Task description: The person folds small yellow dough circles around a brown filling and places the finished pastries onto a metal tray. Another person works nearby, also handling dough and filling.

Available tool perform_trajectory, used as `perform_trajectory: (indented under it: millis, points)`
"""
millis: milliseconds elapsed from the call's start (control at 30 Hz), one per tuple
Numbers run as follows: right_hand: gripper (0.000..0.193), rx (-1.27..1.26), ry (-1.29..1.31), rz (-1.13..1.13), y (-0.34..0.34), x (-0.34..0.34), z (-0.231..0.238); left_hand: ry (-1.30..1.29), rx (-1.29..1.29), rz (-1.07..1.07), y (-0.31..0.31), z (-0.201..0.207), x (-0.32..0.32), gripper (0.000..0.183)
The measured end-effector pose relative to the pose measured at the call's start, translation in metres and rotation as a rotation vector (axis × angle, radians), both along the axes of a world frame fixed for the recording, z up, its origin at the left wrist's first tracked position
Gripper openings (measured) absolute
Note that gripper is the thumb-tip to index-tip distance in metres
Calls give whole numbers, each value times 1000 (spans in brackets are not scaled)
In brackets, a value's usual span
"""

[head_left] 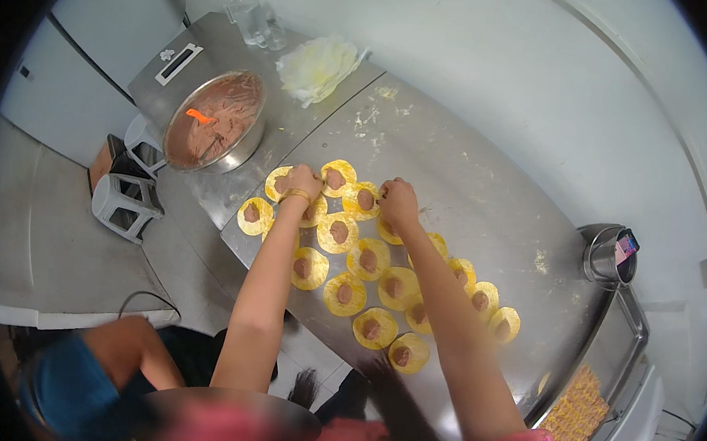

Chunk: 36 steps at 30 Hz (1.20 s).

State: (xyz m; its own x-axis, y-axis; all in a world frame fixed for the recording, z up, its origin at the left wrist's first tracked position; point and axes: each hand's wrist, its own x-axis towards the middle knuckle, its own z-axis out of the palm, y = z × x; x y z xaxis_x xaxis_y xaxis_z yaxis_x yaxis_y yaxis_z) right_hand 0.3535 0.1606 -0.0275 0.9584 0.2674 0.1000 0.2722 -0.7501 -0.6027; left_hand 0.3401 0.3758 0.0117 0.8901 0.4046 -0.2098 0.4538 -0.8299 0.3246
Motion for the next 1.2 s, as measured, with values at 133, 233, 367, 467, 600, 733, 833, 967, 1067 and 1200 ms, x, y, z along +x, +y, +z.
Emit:
perform_trajectory:
  millis: [133,233,367,467,600,733,833,967,1067,1200]
  points:
    - [14,-9,112,-34,0,3,10,-185,-764,66,34,-36,5,18]
    - [13,10,-50,-224,-54,18,4,-222,-1271,164,34,-40,10,22]
    - [18,-11,9,-487,-169,5,17,-202,-1627,160,31,-45,15,28]
    - [23,-60,-20,-762,-251,-43,23,-145,-1688,166,7,-24,8,31]
    - [21,-122,-96,-1054,-358,-158,13,77,-1911,-9,-75,3,-14,33]
    - [16,-97,-72,-1146,-376,-273,10,287,-2006,-385,-190,26,-81,31]
    - [15,-158,-64,-1180,-366,-339,15,636,-2132,-323,-260,11,-146,31]
    - [12,120,-159,-1208,-332,-402,32,639,-1760,-768,-336,8,-237,27]
    - [11,1328,241,-1171,-301,-425,55,974,-1866,-327,-366,6,-283,26]
    - [13,1306,304,-1065,-307,-457,23,888,-1481,-402,-389,2,-319,26]
